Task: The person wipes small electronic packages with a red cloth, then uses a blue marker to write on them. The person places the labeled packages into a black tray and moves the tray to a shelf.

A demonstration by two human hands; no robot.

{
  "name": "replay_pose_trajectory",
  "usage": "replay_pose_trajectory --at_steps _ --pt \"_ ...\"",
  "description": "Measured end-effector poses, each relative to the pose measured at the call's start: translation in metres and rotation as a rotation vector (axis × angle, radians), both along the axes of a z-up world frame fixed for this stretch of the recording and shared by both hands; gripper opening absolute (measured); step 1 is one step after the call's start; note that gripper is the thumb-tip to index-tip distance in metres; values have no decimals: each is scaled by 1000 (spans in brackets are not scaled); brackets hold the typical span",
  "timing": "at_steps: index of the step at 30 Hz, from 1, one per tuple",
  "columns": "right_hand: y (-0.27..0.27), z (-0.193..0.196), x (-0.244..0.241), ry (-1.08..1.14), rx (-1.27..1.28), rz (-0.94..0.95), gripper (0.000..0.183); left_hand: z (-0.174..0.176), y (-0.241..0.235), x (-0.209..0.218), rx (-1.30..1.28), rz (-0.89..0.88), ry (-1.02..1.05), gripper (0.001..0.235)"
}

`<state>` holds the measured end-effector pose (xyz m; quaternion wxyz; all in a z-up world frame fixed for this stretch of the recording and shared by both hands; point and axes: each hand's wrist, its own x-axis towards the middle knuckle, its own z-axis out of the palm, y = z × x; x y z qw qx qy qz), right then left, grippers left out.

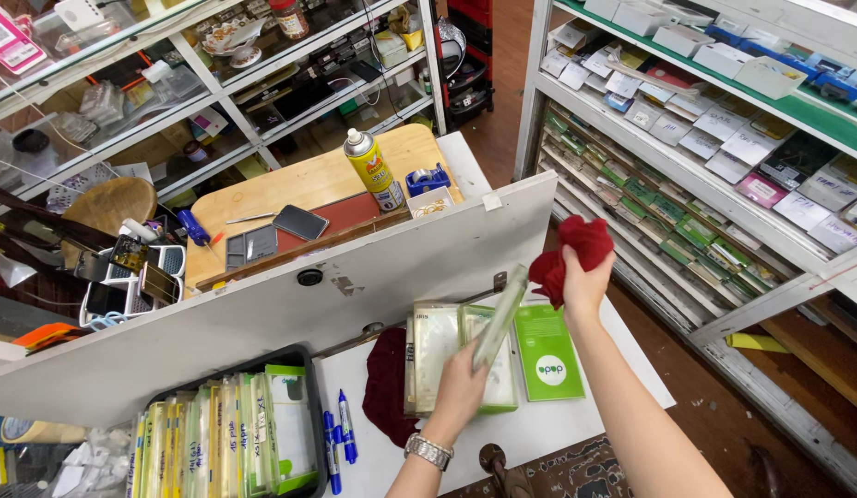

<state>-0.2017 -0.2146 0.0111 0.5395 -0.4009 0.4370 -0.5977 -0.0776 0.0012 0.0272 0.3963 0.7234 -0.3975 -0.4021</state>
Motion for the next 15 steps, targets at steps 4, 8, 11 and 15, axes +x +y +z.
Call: replay_pose_trajectory --at_steps 4,8,11,15 --pt "38 -26 -6 -342 567 365 55 -10 -9 38 -245 122 721 53" --pt "91 -28 10 -193 562 680 56 -5 -12 54 -172 187 390 77" --pt "108 -11 23 169 449 661 60 -2 -8 50 -136 175 -61 91" --pt "141 5 52 309 242 664 66 -2 -17 30 -205 216 612 78"
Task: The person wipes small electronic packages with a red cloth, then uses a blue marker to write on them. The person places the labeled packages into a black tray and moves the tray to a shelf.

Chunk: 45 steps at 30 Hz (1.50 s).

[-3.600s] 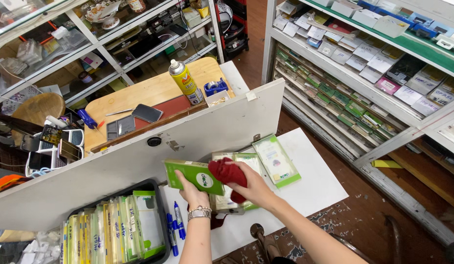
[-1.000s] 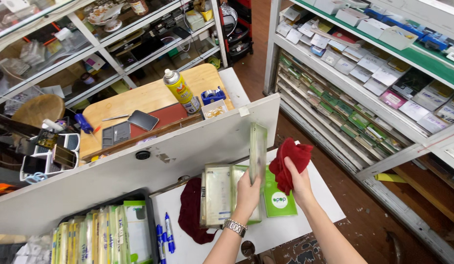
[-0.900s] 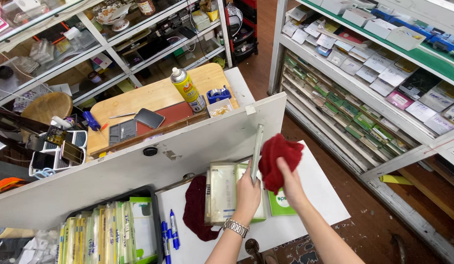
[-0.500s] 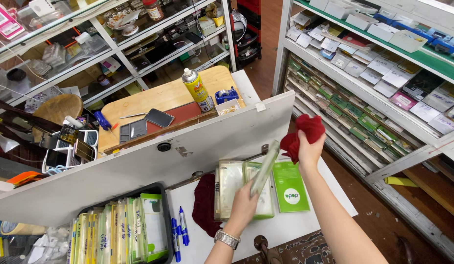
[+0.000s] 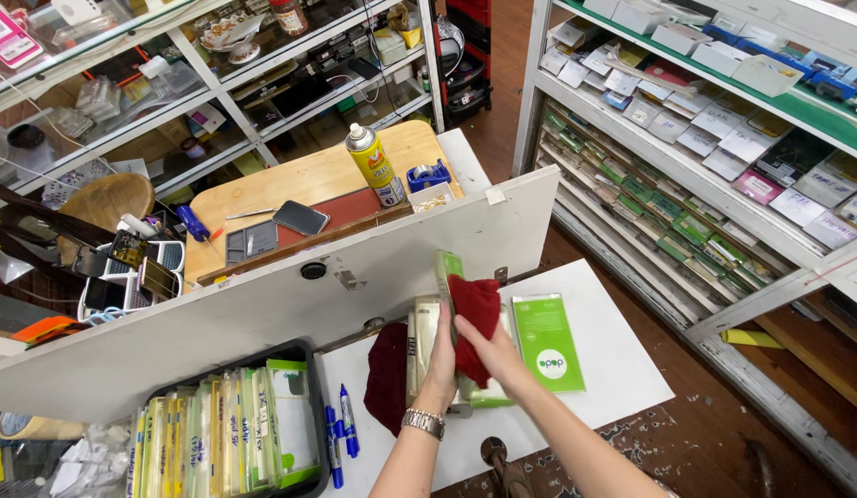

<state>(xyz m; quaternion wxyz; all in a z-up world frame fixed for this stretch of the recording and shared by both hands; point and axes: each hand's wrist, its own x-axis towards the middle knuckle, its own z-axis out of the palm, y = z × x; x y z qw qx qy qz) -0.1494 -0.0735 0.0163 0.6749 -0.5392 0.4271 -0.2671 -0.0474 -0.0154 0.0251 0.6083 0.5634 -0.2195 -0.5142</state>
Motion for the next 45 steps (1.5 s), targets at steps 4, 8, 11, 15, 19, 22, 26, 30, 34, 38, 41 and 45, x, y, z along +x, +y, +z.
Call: replay_pose_trajectory --at_steps 4,8,11,15,19,22,26,30,34,38,41,45 --pt "1 8 17 75 -345 -149 61 2 4 -8 22 42 307 75" --pt "-35 22 1 112 -631 -216 61 6 19 4 -16 -100 365 63" --pt "-61 30 -15 130 -304 -355 62 5 31 15 10 -94 435 60" --pt "-55 11 0 -62 -386 -264 57 -4 23 6 -56 -110 165 60" --pt "-51 -16 24 -91 -456 -220 57 -6 13 -15 -128 -67 -78 61" --pt "-60 -21 23 -156 -183 -204 57 3 14 -20 3 -108 -116 68" --pt "-47 -20 8 -109 39 -54 54 15 8 -25 -116 53 -165 61" --pt "-29 -27 -19 -117 304 120 57 29 0 -9 -123 88 -125 55" --pt "-54 -38 -48 -188 517 205 55 56 6 24 -21 7 7 68" --pt "-78 -45 -68 -100 656 332 52 89 17 45 -84 13 -1110 102" --pt "-86 -46 -75 -138 679 534 52 104 15 45 -182 -109 -1323 79" --pt "-96 -40 -72 -51 725 413 54 107 14 49 -67 -228 -1308 29"
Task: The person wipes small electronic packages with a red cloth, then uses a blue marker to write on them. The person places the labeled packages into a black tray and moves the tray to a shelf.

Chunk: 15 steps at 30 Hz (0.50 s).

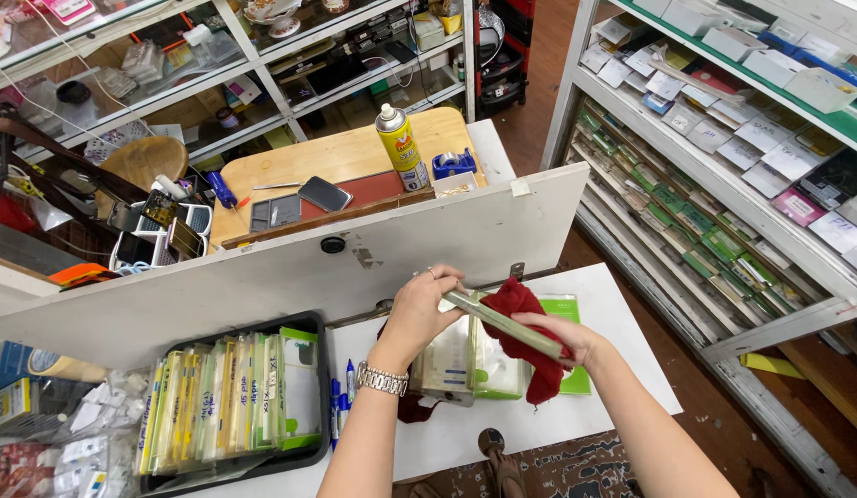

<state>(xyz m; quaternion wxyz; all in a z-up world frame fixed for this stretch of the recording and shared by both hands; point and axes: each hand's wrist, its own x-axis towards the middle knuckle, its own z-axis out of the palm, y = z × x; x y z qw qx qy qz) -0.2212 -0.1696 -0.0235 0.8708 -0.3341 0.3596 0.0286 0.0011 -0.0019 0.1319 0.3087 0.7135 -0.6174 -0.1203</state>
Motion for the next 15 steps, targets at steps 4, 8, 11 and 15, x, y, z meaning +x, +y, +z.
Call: replay_pose_trajectory --at_steps 4,8,11,15 --pt "-11 7 9 129 -203 -331 56 -15 7 4 -145 132 10 23" --pt "-10 -5 12 151 -735 -730 65 -31 21 8 83 335 209 24" --pt "-2 -26 4 635 -1352 -335 84 -41 37 15 60 435 424 25" --pt "-2 -40 16 401 -1489 -211 59 -52 56 26 -80 431 763 22"
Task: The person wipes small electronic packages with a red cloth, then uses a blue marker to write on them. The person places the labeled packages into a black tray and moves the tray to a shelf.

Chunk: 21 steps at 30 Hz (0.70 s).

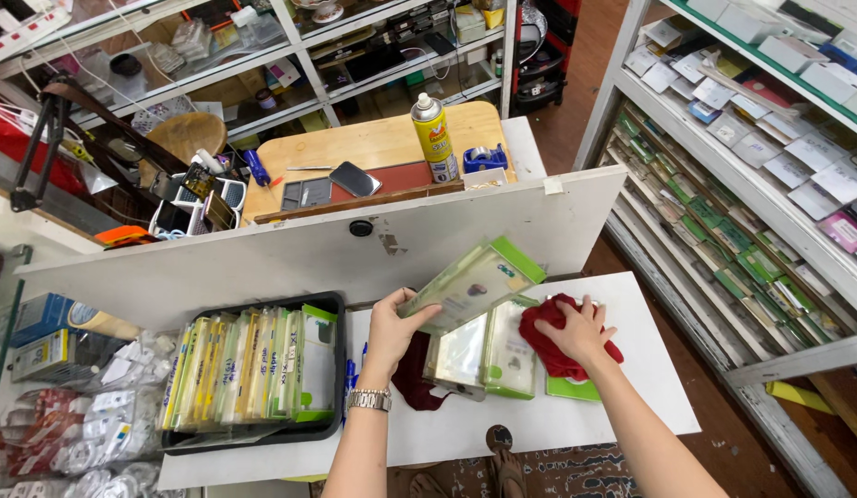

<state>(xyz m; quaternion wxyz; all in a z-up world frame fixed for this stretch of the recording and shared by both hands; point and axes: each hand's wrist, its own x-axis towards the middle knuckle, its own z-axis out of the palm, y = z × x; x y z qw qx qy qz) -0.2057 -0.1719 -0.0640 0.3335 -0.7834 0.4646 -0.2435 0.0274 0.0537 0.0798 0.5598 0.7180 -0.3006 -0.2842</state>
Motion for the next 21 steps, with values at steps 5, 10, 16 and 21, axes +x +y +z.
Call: replay_pose_trajectory --at_steps 5,10,16,21 --pt "9 40 37 -701 1024 374 68 -8 18 4 -43 95 222 21" --pt "45 79 85 -640 984 430 50 -14 37 6 -7 98 209 31" --pt "81 73 143 -711 1149 498 42 -16 85 44 -91 47 228 46" --pt "123 49 186 -447 994 512 38 -15 128 62 10 400 -16 50"
